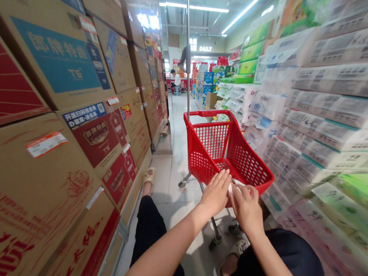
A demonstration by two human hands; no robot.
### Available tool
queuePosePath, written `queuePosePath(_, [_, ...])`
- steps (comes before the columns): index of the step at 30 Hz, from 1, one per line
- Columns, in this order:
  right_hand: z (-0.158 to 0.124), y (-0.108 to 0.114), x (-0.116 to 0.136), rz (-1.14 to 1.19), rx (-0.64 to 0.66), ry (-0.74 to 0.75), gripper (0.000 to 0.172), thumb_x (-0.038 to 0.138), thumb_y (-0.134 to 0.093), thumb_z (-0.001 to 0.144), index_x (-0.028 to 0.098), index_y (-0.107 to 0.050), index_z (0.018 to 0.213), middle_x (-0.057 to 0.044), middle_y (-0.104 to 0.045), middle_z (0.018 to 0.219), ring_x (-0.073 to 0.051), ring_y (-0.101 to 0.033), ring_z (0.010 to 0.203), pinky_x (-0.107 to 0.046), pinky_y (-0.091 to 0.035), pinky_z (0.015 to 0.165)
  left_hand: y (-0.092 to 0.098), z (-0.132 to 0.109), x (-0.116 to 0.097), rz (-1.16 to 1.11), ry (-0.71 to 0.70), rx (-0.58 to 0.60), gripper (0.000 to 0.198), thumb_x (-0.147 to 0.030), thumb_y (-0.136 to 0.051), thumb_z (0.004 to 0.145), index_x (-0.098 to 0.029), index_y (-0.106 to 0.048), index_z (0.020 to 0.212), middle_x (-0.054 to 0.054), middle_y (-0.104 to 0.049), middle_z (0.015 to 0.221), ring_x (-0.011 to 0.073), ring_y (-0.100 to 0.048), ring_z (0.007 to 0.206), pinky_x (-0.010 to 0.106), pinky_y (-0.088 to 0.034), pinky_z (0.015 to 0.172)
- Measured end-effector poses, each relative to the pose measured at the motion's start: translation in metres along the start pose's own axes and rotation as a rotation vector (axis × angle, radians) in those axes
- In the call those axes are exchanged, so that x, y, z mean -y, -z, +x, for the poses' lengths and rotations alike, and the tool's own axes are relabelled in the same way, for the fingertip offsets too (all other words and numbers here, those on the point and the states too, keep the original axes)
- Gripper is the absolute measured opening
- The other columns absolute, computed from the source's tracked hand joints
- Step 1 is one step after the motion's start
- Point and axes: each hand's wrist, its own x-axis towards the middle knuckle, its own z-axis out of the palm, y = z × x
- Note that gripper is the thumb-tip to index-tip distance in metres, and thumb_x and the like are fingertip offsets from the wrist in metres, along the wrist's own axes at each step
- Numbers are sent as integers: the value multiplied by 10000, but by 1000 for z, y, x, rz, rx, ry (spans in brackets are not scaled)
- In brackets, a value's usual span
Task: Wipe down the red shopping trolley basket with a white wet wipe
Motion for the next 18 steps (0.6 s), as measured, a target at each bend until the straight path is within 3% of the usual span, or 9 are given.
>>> queuePosePath(2, [-1, 1, 5, 7, 27, 27, 416, 234, -480, 987, 256, -587, 1388, -109, -670, 1252, -330, -476, 1197, -463, -566, 917, 4, -3, 4, -8, -1, 5, 713, -93, -488, 852, -85, -309, 1542, 145, -233, 1672, 242, -159, 1567, 462, -241, 1273])
queuePosePath(4, [-4, 1, -5, 17, 76, 84, 484, 174, -448, 979, 272, -537, 1444, -86, -655, 1318, -308, -482, 1242, -433, -581, 909, 10, -6, 10, -8, -10, 16, 731, -76, -494, 829, -99, -317, 1539, 131, -225, 1677, 236, -153, 1569, 461, -229, 1279])
queuePosePath(7, [-8, 3, -45, 40, 111, 141, 520, 167, -430, 984, 267, -492, 1491, -52, -607, 1426, -259, -474, 1339, -417, -540, 1031, 16, -10, 16, -20, -31, 35, 734, -64, -499, 810, -124, -348, 1526, 101, -216, 1684, 222, -149, 1571, 447, -195, 1296])
queuePosePath(10, [-9, 2, -89, 38, 53, 66, 485, 230, -424, 1006, 258, -509, 1483, -48, -589, 1461, -229, -475, 1386, -432, -462, 1136, 18, -12, 17, -70, -45, 43, 717, -87, -523, 803, -126, -377, 1504, 97, -196, 1690, 222, -130, 1574, 427, -188, 1303])
queuePosePath(12, [-9, 0, -100, 21, 30, 1, 462, 255, -420, 1012, 250, -542, 1458, -57, -595, 1457, -232, -490, 1386, -446, -451, 1147, 16, -11, 15, -111, -39, 35, 710, -111, -544, 798, -112, -387, 1491, 111, -178, 1692, 230, -108, 1577, 416, -201, 1303])
queuePosePath(14, [-10, -2, -91, 3, 33, -33, 451, 251, -422, 1010, 238, -566, 1438, -66, -594, 1459, -246, -498, 1387, -454, -464, 1134, 13, -10, 14, -138, -25, 24, 726, -130, -570, 784, -95, -387, 1485, 131, -160, 1693, 245, -85, 1580, 421, -213, 1301])
queuePosePath(18, [-13, -7, -29, 19, 89, 25, 543, 148, -419, 975, 256, -495, 1502, -38, -562, 1494, -243, -457, 1430, -421, -499, 1101, 10, -9, 15, -144, -1, 12, 781, -140, -594, 758, -81, -352, 1498, 149, -144, 1693, 266, -61, 1581, 452, -231, 1294])
